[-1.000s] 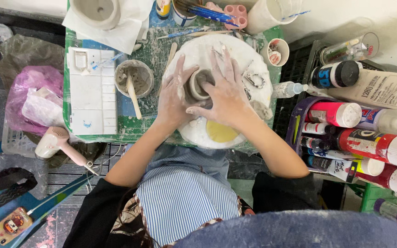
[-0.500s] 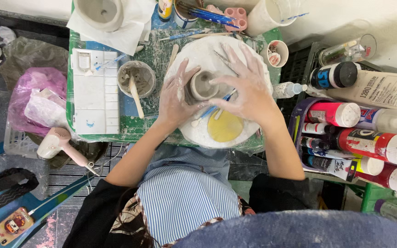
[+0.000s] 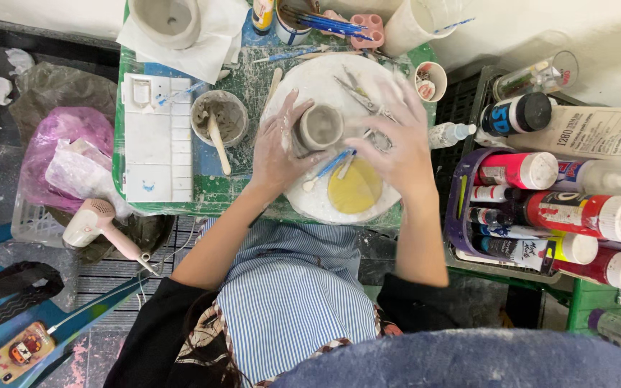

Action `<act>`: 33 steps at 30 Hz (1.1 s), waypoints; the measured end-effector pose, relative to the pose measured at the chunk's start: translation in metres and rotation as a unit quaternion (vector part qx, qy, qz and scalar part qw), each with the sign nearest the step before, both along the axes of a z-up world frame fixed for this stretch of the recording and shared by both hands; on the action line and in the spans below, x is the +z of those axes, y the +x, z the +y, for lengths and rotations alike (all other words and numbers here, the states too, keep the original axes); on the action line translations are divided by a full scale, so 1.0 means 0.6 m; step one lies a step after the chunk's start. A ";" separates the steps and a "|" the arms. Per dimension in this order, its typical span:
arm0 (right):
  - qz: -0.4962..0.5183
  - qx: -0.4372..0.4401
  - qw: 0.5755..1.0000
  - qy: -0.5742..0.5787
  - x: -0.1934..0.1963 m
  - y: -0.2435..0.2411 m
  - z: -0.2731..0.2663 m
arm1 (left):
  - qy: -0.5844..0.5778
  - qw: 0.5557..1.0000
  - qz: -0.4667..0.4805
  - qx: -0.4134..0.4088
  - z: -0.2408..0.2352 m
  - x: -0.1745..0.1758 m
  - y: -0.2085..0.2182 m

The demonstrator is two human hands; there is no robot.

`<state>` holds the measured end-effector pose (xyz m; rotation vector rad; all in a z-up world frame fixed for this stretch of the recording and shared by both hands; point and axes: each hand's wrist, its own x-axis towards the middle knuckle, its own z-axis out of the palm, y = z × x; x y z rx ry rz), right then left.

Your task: The person paints a liquid substance onto the inside and outside of a small clay cup using a brush, then smooths the exterior of the cup with a yellow sponge.

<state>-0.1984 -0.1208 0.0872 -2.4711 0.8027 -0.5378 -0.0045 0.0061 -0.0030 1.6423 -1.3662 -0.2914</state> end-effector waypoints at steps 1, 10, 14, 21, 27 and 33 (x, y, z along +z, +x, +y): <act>-0.001 -0.051 0.999 0.014 -0.003 -0.015 0.010 | -0.003 1.000 0.008 0.004 0.009 0.002 -0.007; 0.050 -0.143 0.988 0.031 -0.105 -0.017 0.168 | 0.012 0.998 0.031 -0.050 0.041 0.000 -0.029; 0.024 -0.144 0.989 0.027 -0.112 -0.031 0.193 | 0.000 0.997 -0.016 -0.077 0.035 -0.004 -0.029; 0.014 -0.142 0.990 0.020 -0.120 -0.052 0.239 | -0.022 0.998 -0.038 -0.035 0.047 -0.005 -0.051; -0.026 -0.216 0.976 -0.019 -0.122 -0.063 0.227 | -0.072 0.995 -0.045 -0.048 0.062 -0.007 -0.055; -0.035 -0.178 0.983 -0.038 -0.126 -0.052 0.270 | -0.053 0.996 -0.057 -0.044 0.078 -0.020 -0.068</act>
